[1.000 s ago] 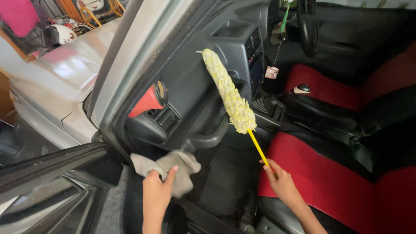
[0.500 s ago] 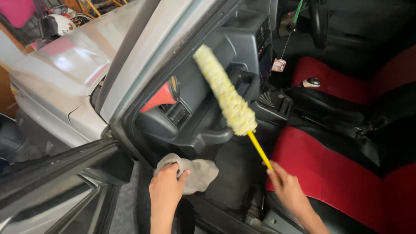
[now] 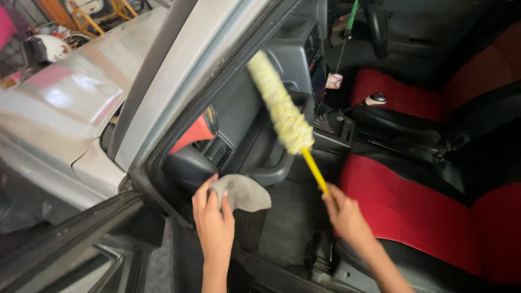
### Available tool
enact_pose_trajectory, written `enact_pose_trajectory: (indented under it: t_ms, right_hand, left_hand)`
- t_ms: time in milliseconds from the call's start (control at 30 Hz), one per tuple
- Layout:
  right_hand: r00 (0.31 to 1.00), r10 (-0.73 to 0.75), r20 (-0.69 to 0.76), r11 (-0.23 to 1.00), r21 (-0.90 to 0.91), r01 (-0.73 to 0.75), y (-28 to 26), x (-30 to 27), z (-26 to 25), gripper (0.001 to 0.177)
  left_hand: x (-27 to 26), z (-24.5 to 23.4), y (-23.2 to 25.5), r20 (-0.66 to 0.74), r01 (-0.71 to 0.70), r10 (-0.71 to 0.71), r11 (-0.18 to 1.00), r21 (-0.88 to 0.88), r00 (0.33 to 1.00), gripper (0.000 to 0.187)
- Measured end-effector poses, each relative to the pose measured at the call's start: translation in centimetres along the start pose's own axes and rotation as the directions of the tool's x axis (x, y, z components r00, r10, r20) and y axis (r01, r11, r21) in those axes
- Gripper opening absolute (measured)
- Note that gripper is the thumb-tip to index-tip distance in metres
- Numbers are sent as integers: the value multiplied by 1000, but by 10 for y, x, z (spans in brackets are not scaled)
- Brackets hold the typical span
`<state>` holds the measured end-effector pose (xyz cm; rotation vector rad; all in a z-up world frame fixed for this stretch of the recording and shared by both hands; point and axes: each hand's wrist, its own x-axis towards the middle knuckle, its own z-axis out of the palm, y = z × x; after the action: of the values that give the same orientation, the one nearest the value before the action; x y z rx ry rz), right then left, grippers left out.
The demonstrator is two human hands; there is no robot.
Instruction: Clean the interior of a car including the dashboard and door panels using a duster and a cloth.
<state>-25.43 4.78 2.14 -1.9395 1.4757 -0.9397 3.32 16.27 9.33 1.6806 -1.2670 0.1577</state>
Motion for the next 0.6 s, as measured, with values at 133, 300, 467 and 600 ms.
enact_pose_trajectory:
  t_ms: [133,300,467,600]
  right_hand:
    - [983,-178,-40,982,54,180,1,-34,10,35]
    - [988,126,84,992,-13,-126,-29,-30,-3,38]
    - [997,77,20,997,-24,-76,-22,-3,5,36]
    - [995,97,37,995,-19,-96,-20,8,13,36]
  left_hand:
    - [-7,16,-6,-38,27,-25,998,57,999,31]
    - [1,77,-33,61,-185,175,908,376,983,44]
    - [46,127,-41,125,-206,167,871,446,978,38]
    - [73,155,-50,176,-232,171,873,428,969,33]
